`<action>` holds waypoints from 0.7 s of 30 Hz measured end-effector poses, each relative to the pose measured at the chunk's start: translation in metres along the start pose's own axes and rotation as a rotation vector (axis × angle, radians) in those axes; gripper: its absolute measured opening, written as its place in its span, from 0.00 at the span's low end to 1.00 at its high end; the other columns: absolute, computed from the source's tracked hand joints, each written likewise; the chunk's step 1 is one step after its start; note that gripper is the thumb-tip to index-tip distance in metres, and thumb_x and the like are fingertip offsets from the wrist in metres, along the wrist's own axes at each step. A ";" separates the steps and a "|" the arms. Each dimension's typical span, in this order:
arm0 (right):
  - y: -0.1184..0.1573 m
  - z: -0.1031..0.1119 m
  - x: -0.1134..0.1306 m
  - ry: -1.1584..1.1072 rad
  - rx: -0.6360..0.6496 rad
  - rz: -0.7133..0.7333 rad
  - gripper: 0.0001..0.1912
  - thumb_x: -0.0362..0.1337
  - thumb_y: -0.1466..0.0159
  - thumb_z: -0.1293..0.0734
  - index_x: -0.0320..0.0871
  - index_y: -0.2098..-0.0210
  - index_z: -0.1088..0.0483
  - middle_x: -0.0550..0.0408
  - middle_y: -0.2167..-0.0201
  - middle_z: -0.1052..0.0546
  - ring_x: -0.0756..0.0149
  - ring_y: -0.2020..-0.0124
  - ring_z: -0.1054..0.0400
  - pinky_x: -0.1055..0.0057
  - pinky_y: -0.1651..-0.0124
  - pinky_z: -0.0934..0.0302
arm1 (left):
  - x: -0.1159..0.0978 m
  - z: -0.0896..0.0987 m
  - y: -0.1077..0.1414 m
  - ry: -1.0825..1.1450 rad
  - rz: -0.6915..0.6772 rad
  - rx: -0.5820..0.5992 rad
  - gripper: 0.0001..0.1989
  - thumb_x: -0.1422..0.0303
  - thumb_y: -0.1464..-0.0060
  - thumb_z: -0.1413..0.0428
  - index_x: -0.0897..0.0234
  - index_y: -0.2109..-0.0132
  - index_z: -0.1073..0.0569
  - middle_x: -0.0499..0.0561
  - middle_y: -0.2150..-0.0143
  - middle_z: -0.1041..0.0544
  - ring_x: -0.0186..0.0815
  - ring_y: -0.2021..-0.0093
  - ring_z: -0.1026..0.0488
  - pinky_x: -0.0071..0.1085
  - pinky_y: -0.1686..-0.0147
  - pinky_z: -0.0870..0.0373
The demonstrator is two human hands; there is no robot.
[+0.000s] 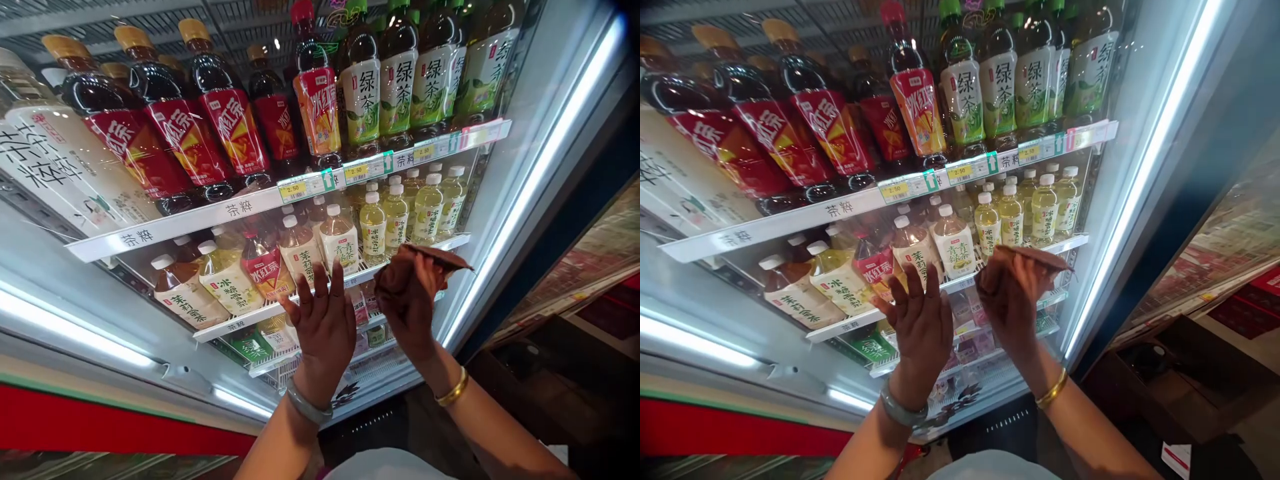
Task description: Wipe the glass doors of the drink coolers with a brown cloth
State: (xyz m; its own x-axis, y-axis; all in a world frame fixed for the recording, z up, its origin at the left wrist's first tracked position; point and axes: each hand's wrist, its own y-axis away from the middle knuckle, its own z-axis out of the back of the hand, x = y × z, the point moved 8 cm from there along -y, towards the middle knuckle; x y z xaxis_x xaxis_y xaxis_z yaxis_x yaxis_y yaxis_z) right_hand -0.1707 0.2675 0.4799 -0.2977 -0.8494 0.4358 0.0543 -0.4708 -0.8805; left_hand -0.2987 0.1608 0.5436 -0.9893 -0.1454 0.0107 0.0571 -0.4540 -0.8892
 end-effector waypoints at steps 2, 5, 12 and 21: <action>0.015 -0.008 0.014 0.075 0.017 0.095 0.34 0.40 0.32 0.31 0.49 0.29 0.42 0.41 0.29 0.36 0.43 0.27 0.43 0.36 0.28 0.45 | 0.002 -0.001 0.001 0.018 0.001 0.006 0.38 0.71 0.34 0.47 0.57 0.23 0.52 0.50 0.21 0.58 0.42 0.20 0.69 0.44 0.24 0.81; 0.020 -0.022 0.039 0.112 0.063 0.283 0.27 0.37 0.30 0.34 0.48 0.33 0.35 0.44 0.32 0.31 0.48 0.29 0.40 0.43 0.28 0.42 | 0.003 -0.002 0.001 0.066 0.009 0.013 0.38 0.73 0.34 0.49 0.58 0.22 0.53 0.50 0.21 0.59 0.42 0.20 0.70 0.46 0.23 0.78; -0.007 -0.003 0.022 0.106 -0.005 0.205 0.30 0.39 0.32 0.31 0.48 0.32 0.38 0.42 0.27 0.39 0.46 0.25 0.46 0.39 0.28 0.44 | 0.002 0.007 -0.003 0.072 -0.031 -0.017 0.37 0.73 0.33 0.48 0.58 0.23 0.51 0.48 0.21 0.58 0.39 0.20 0.69 0.43 0.23 0.78; -0.064 0.006 0.046 0.118 -0.015 0.372 0.26 0.37 0.29 0.36 0.48 0.32 0.37 0.43 0.29 0.34 0.49 0.26 0.44 0.43 0.30 0.41 | -0.016 0.012 -0.050 0.151 -0.134 -0.183 0.23 0.74 0.34 0.47 0.67 0.34 0.29 0.61 0.34 0.25 0.42 0.21 0.51 0.46 0.22 0.65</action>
State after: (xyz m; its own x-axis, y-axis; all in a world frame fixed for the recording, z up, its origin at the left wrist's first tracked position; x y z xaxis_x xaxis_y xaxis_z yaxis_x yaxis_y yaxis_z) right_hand -0.1825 0.2571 0.5570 -0.3683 -0.9276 0.0625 0.1654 -0.1315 -0.9774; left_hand -0.2838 0.1749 0.5933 -0.9960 0.0440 0.0774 -0.0869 -0.2924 -0.9523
